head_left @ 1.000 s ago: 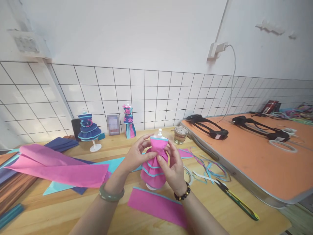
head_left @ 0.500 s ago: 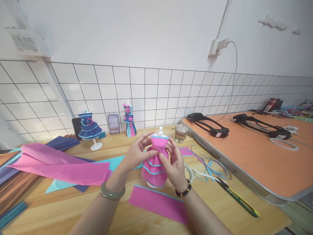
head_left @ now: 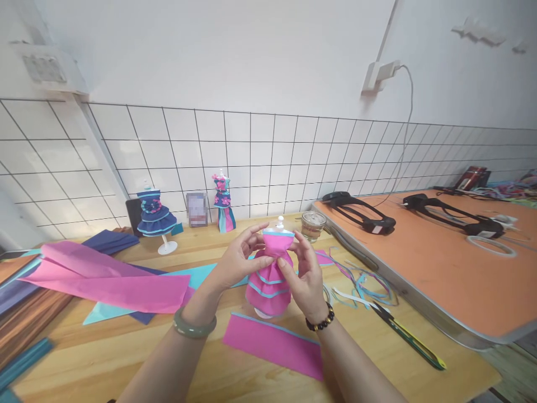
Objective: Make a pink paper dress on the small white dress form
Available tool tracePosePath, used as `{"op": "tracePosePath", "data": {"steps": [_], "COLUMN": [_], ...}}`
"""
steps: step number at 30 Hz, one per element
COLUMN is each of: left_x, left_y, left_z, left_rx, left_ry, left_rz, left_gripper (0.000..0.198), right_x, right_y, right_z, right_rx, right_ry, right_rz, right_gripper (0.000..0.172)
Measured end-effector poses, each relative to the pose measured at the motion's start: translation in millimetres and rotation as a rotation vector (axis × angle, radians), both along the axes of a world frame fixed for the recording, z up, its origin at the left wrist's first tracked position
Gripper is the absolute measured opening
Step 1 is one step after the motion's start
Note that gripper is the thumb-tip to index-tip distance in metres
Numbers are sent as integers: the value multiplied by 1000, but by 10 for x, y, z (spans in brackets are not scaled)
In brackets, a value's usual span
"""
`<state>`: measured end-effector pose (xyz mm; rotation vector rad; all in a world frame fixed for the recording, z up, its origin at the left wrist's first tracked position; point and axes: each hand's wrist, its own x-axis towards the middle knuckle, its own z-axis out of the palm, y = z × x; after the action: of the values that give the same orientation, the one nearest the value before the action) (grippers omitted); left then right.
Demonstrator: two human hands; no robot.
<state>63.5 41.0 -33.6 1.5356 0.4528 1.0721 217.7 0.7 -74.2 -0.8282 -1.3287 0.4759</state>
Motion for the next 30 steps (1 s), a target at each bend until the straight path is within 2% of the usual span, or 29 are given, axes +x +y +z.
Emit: {"op": "tracePosePath", "data": {"steps": [11,14,17,19,21,23,25,30], "left_x": [-24,2,40,60,68,61,44,8], "left_y": [12,-40,-106,-132,-132,-115,-93,-68], "left_z": [-12,16,61,77,64,21,-41,-143], "left_rx": [16,90,296,549,822,1023,1131,1188], "left_ry": [18,65,156,207,242,283,339,393], "left_rz": [5,75,344,559,687,737,774,813], "left_gripper": [65,66,65,62,55,48,45,45], "right_x": [2,0,7,16,23,26,27,48], "right_y": [-10,-10,-2,8,19,26,27,4], "right_z": [-5,12,30,36,32,19,1,8], "right_rx": [7,10,24,20,2,-17,-27,-37], "right_ry": [25,39,48,53,76,104,110,62], "right_rz": [31,21,-19,-33,-26,-4,17,41], "right_gripper": [58,57,57,56,55,56,57,58]}}
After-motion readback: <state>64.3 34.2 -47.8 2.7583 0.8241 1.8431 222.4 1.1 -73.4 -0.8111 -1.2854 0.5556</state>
